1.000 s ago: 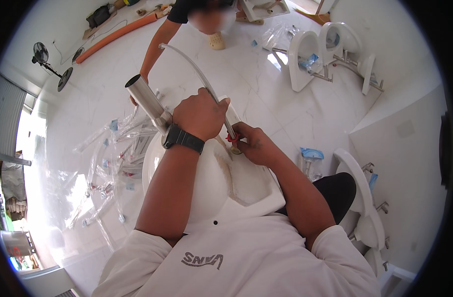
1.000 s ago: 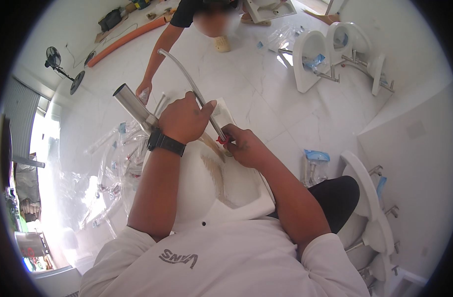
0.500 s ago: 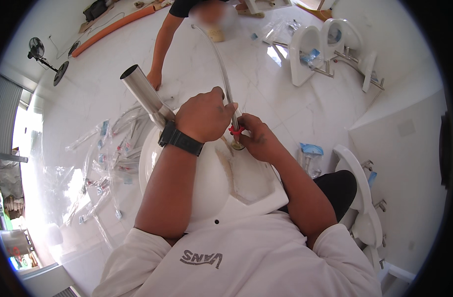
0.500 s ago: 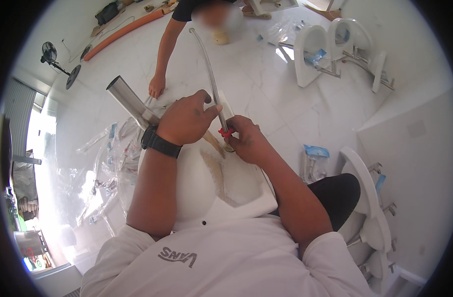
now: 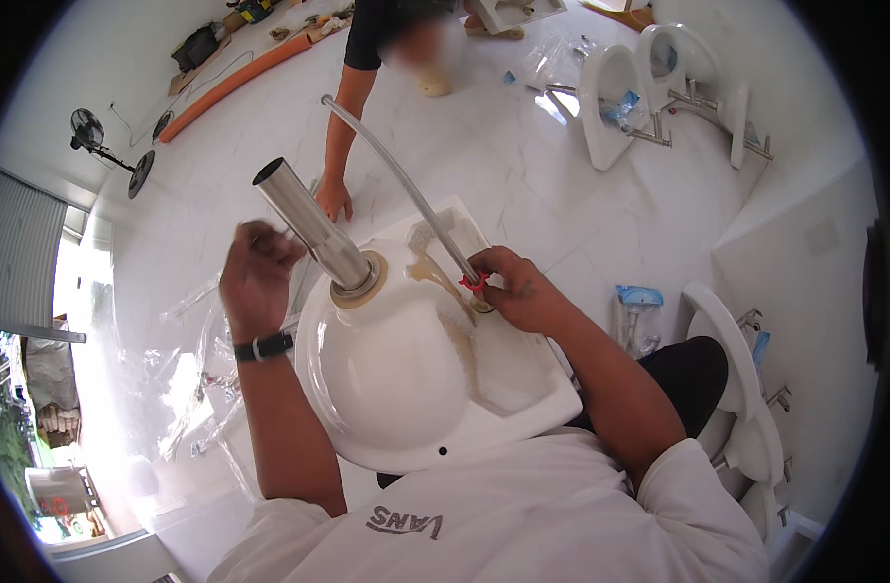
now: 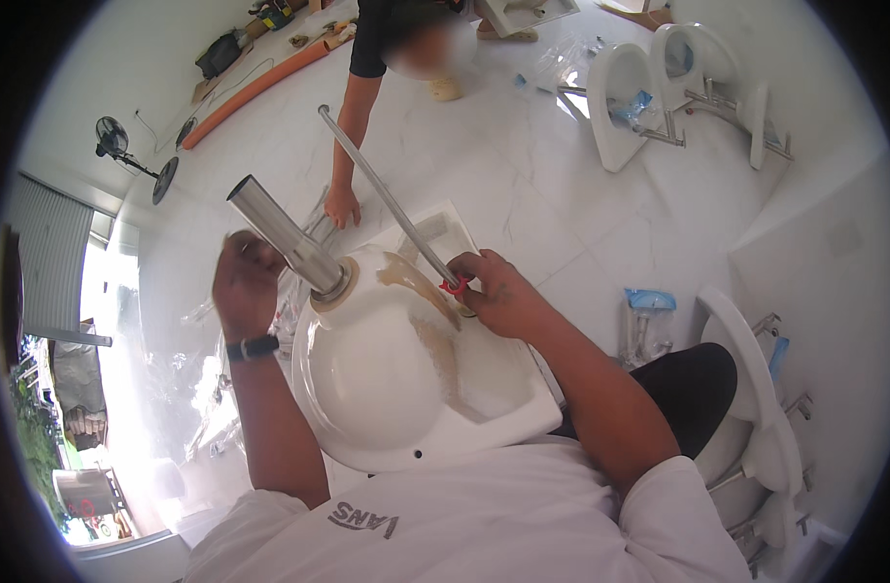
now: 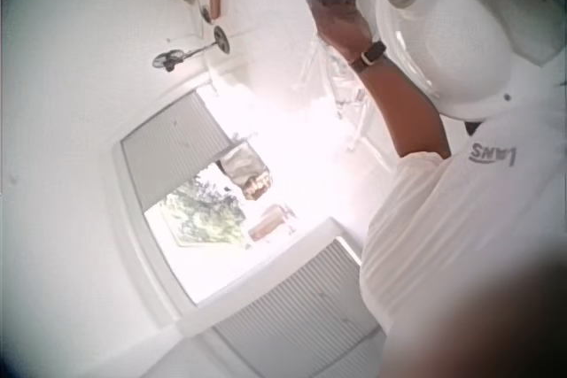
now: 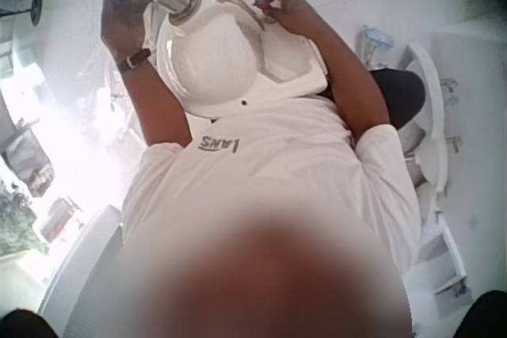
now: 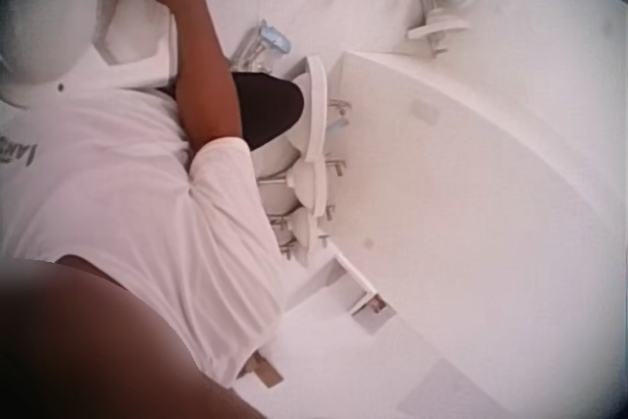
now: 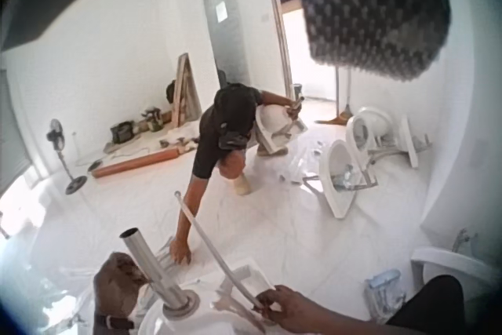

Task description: The person assembles a white ceramic sink by attaching a metal faucet and flexible hose. They insert the faucet through the sink, connect the hose, and tighten fittings by hand. The person then places the assembled sink among other sinks on the floor.

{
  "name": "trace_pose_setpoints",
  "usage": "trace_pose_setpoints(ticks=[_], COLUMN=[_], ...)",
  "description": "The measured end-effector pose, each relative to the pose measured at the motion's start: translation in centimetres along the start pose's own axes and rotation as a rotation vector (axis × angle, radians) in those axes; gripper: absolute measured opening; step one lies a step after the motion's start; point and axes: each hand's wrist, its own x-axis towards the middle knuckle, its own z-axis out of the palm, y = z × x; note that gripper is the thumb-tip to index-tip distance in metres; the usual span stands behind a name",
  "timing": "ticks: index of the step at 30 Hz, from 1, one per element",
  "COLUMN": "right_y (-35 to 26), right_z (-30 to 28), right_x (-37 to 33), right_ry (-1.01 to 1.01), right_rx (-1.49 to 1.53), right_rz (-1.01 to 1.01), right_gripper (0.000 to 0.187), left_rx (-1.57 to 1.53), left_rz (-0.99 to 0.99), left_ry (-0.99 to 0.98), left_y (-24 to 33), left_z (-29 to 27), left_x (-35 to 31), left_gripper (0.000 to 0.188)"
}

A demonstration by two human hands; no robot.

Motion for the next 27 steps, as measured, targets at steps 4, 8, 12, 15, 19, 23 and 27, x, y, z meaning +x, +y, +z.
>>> trace_pose_setpoints(ticks=[4, 8, 12, 15, 19, 23, 27], right_y=[-0.4, -0.6, -0.5, -0.5, -0.5, -0.7, -0.9], right_z=[0.7, 0.5, -0.3, -0.6, -0.3, 0.1, -0.4], right_x=[0.3, 0.6, 0.4, 0.4, 0.3, 0.2, 0.4], right_ry=[-0.005, 0.009, 0.006, 0.024, 0.039, 0.030, 0.020], right_rx=[-0.017, 0.050, 0.038, 0.051, 0.114, 0.166, 0.032], right_rz=[-0.003, -0.051, -0.001, 0.004, 0.042, 0.150, 0.124], right_gripper=[0.030, 0.030, 0.031, 0.031, 0.031, 0.028, 0.027], left_rx=[0.018, 0.322, 0.407, 0.379, 0.419, 0.467, 0.410], left_rz=[-0.528, -0.670, -0.708, -0.728, -0.702, -0.668, -0.686], left_ry=[-0.276, -0.648, -0.485, -0.489, -0.480, -0.510, -0.505], left_y=[-6.6, -7.3, -5.6, -5.6, -6.0, -6.1, -6.5], left_z=[0.1, 5.1, 8.2, 8.9, 8.9, 8.8, 8.2], left_x=[10.1, 10.5, 8.6, 8.6, 8.3, 8.2, 8.3], left_gripper=[0.097, 0.103, 0.067, 0.044, 0.034, 0.037, 0.034])
